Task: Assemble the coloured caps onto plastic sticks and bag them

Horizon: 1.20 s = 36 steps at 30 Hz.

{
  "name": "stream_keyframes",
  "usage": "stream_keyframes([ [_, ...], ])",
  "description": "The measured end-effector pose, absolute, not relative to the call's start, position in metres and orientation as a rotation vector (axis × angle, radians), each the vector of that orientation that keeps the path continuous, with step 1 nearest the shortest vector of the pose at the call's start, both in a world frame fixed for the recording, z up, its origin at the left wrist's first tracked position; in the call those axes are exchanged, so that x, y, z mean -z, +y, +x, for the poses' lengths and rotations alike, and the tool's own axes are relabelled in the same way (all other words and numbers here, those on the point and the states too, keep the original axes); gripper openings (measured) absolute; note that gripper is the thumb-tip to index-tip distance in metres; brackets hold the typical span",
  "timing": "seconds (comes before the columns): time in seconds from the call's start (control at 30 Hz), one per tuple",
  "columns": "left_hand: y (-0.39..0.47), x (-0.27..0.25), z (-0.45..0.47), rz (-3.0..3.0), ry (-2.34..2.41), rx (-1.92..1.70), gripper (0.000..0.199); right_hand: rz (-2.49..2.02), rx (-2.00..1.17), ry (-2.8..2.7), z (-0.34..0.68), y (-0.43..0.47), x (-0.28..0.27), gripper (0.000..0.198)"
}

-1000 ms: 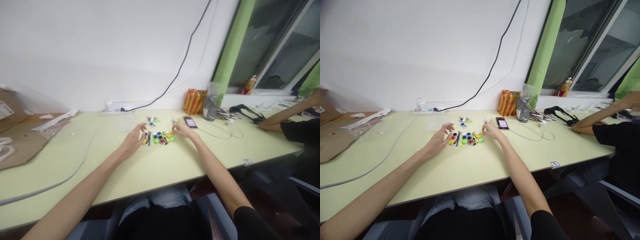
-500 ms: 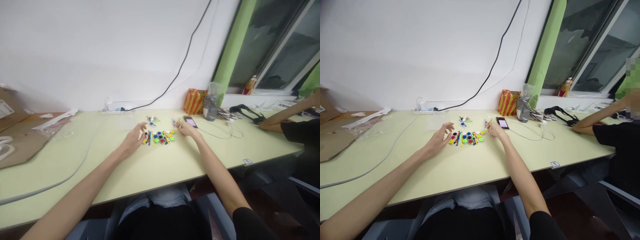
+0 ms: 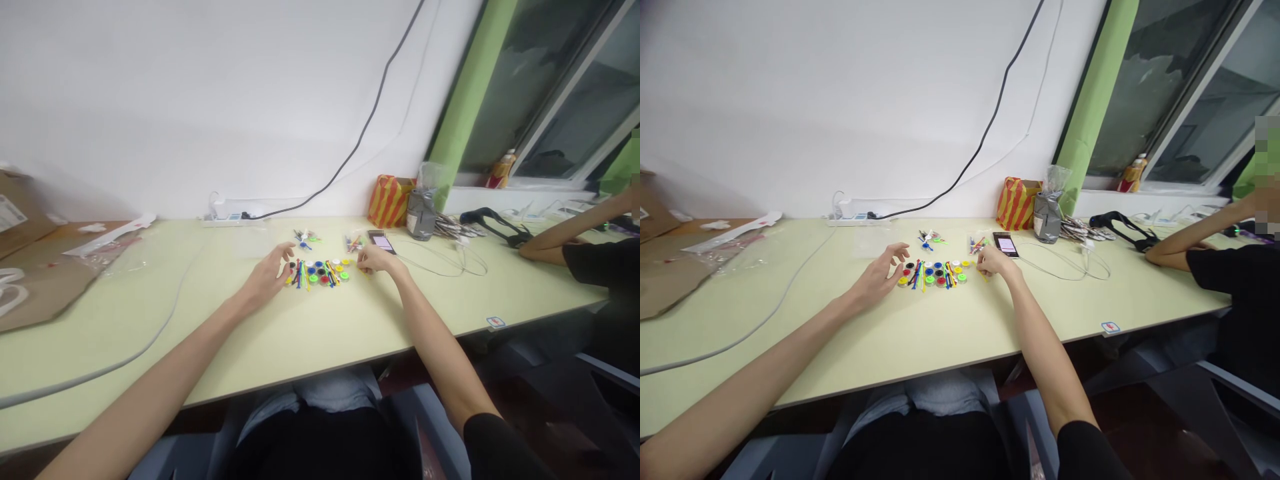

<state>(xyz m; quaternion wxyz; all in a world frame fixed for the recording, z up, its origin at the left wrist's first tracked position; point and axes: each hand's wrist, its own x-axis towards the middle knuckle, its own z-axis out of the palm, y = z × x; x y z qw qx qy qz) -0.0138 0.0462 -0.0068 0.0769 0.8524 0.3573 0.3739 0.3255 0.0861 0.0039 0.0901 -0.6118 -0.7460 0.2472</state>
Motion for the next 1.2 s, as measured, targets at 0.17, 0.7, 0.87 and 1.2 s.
stream_keyframes([
  [0.17, 0.0452, 0.0059, -0.0136, 2.553, 1.064, -1.117, 0.044, -1.801, -0.754, -2.213, 0.3245, 0.0865, -0.0041, 0.005],
  [0.7, 0.0451, 0.006, -0.0137, 2.552, 1.052, -1.108, 0.044, -1.66, -0.807, -2.269, 0.3239, 0.0872, -0.0039, 0.016],
  [0.87, 0.0443, 0.0054, -0.0132, 2.546, 1.061, -1.099, 0.044, -1.642, -0.823, -2.267, 0.3225, 0.0855, -0.0053, 0.017],
  [1.2, 0.0442, 0.0044, -0.0131, 2.55, 1.067, -1.097, 0.043, -1.615, -0.844, -2.275, 0.322, 0.0858, -0.005, 0.018],
])
